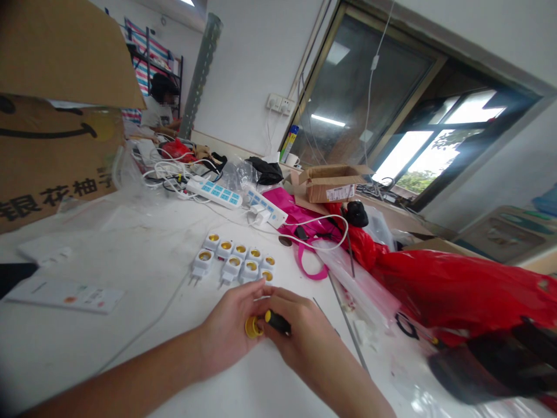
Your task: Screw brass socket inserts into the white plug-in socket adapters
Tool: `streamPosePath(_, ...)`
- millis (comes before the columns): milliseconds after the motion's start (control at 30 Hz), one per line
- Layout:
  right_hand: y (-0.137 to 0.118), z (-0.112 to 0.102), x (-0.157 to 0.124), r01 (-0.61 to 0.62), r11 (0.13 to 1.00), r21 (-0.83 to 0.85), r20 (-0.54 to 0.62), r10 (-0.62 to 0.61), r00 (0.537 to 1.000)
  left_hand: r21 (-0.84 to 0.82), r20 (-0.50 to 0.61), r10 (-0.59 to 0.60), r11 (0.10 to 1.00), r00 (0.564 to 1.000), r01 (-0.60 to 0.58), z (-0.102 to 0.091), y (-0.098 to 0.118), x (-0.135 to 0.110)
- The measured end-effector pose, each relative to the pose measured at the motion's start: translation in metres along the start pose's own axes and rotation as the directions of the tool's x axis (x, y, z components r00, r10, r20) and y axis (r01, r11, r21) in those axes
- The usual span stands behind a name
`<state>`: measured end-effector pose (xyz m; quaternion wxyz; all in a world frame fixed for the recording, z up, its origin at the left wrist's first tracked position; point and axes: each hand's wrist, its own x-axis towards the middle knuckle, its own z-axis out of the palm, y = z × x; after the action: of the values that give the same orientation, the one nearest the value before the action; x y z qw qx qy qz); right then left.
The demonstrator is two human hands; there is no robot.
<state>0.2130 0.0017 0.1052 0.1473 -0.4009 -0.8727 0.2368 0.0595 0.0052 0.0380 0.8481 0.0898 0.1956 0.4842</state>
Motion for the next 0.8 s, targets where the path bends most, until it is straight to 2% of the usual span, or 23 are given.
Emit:
streamPosePath(200,0.001,-0.001,0.0,0.005,0.999,-0.046,-0.052,-0.008,0.999,0.004,-0.025,0.033,0.999,0.999,-0.033,-0.005,-0.007,0.005)
streamPosePath(467,0.008,0.004,0.0,0.034,0.989,-0.145,-0.073,-0.045,0.996,0.229,-0.094,0.039,0.973,0.995,-0.017,-0.021,-0.024,0.017)
streamPosePath(800,0.01,0.004,-0.012,0.071,0.988,-0.136,-0.099,-0.085,0.991,0.324,-0.064,0.015,0.946,0.998,0.006,-0.025,-0.025,0.018)
